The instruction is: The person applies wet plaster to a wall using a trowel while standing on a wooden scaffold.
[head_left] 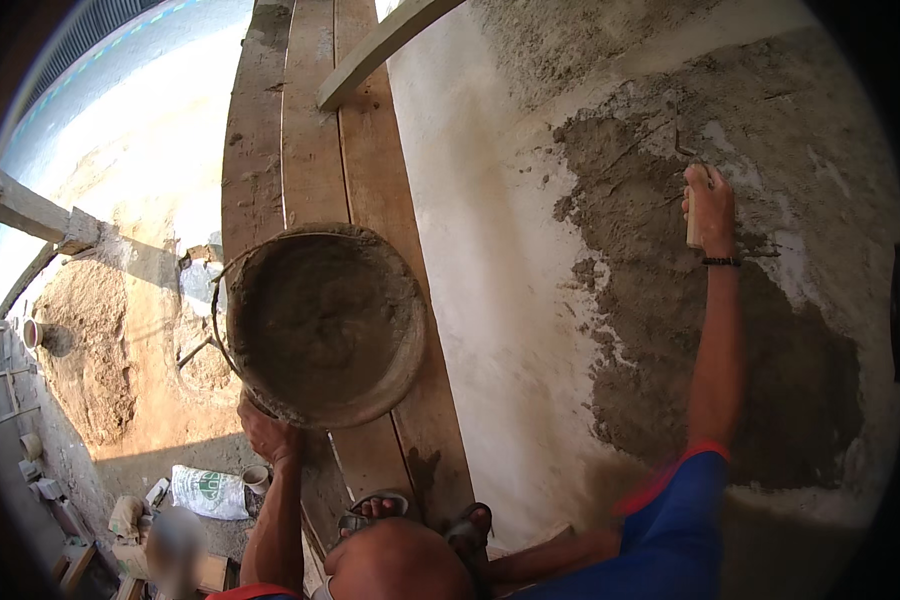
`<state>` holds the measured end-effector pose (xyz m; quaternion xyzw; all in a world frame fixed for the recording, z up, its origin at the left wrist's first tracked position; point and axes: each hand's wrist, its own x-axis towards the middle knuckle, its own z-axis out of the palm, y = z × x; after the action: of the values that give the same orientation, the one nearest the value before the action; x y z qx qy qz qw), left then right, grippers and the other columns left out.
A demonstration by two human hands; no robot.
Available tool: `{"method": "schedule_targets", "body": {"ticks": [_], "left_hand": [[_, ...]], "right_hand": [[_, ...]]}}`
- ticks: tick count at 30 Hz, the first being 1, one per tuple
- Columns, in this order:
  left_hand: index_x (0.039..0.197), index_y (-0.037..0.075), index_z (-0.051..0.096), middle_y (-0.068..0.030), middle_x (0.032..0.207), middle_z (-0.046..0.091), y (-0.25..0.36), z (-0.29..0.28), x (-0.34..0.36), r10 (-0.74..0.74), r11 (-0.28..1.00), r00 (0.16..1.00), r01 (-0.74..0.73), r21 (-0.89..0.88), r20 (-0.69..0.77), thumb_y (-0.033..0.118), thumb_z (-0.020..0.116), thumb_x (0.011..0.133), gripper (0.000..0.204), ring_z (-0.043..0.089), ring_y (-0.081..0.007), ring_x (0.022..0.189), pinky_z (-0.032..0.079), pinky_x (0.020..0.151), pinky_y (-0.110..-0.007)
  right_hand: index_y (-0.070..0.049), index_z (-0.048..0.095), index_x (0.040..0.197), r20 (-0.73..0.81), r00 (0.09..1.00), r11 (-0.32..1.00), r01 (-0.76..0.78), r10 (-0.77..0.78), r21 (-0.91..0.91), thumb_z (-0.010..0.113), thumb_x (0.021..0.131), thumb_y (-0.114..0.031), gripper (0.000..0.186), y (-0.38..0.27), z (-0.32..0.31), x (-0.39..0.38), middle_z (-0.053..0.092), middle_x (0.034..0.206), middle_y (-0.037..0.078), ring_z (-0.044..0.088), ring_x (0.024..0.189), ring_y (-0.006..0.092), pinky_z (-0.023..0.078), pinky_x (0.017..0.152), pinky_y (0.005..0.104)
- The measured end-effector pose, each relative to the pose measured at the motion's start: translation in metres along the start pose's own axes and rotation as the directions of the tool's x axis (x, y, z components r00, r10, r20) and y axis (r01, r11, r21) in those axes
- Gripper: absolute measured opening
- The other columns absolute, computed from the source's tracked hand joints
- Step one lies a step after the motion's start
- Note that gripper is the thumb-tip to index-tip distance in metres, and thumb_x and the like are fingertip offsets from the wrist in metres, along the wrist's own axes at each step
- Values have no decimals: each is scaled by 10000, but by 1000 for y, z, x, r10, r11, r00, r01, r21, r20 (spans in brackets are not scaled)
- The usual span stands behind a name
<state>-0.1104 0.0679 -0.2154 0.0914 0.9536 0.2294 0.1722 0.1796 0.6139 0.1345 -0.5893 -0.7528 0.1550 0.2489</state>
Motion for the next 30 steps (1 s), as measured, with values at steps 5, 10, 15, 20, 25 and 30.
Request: {"method": "schedule_targets", "body": {"ticks": [5, 10, 15, 20, 25, 30], "left_hand": [[1341, 26, 468, -215, 1281, 542, -14, 8, 1, 53, 998, 997, -54, -30, -50, 380, 731, 765, 725, 502, -419, 1215, 417, 1004, -464], [1346, 46, 473, -208, 1294, 538, -12, 17, 3, 54, 998, 998, -54, 14, -42, 323, 699, 792, 660, 502, -404, 1228, 414, 1012, -459], [1363, 50, 463, -198, 1307, 532, -11, 20, 5, 68, 998, 997, -67, 12, -34, 290, 693, 792, 660, 501, -401, 1231, 414, 1016, -458], [1380, 58, 455, -187, 1308, 534, -27, 19, 4, 93, 995, 992, -90, 39, -81, 295, 708, 781, 693, 501, -395, 1233, 413, 1016, -459], [1380, 58, 456, -189, 1296, 541, -13, 17, 3, 113, 993, 991, -114, -15, -77, 319, 718, 778, 707, 497, -396, 1233, 410, 1017, -461], [1373, 59, 461, -192, 1273, 547, -10, 14, 2, 95, 995, 992, -98, -32, -87, 355, 716, 779, 711, 498, -401, 1222, 412, 1007, -467]], "right_hand": [[37, 411, 1455, 257, 961, 990, -79, 107, -120, 656, 937, -351, 692, -1, 28, -48, 613, 795, 86, 587, 588, 119, 511, 529, 294], [21, 581, 1293, 348, 933, 964, -2, 98, -267, 702, 852, -330, 577, 78, 142, -56, 690, 1019, 202, 682, 881, 335, 541, 755, 452], [31, 644, 1025, 194, 970, 897, -47, 146, -440, 666, 856, -280, 355, 117, 177, -10, 687, 972, 223, 661, 972, 376, 507, 780, 495], [37, 624, 1099, 220, 911, 921, -290, 349, -260, 653, 894, -239, 345, 55, 133, 1, 675, 992, 195, 651, 886, 346, 521, 753, 492], [25, 580, 1249, 140, 982, 916, -65, 130, -396, 653, 919, -237, 428, 65, 89, 7, 654, 1106, 183, 654, 930, 340, 545, 798, 492], [30, 547, 1310, -3, 987, 780, 125, -161, -613, 640, 917, -250, 491, 40, 37, -3, 656, 1164, 246, 633, 1074, 401, 540, 882, 483]]}}
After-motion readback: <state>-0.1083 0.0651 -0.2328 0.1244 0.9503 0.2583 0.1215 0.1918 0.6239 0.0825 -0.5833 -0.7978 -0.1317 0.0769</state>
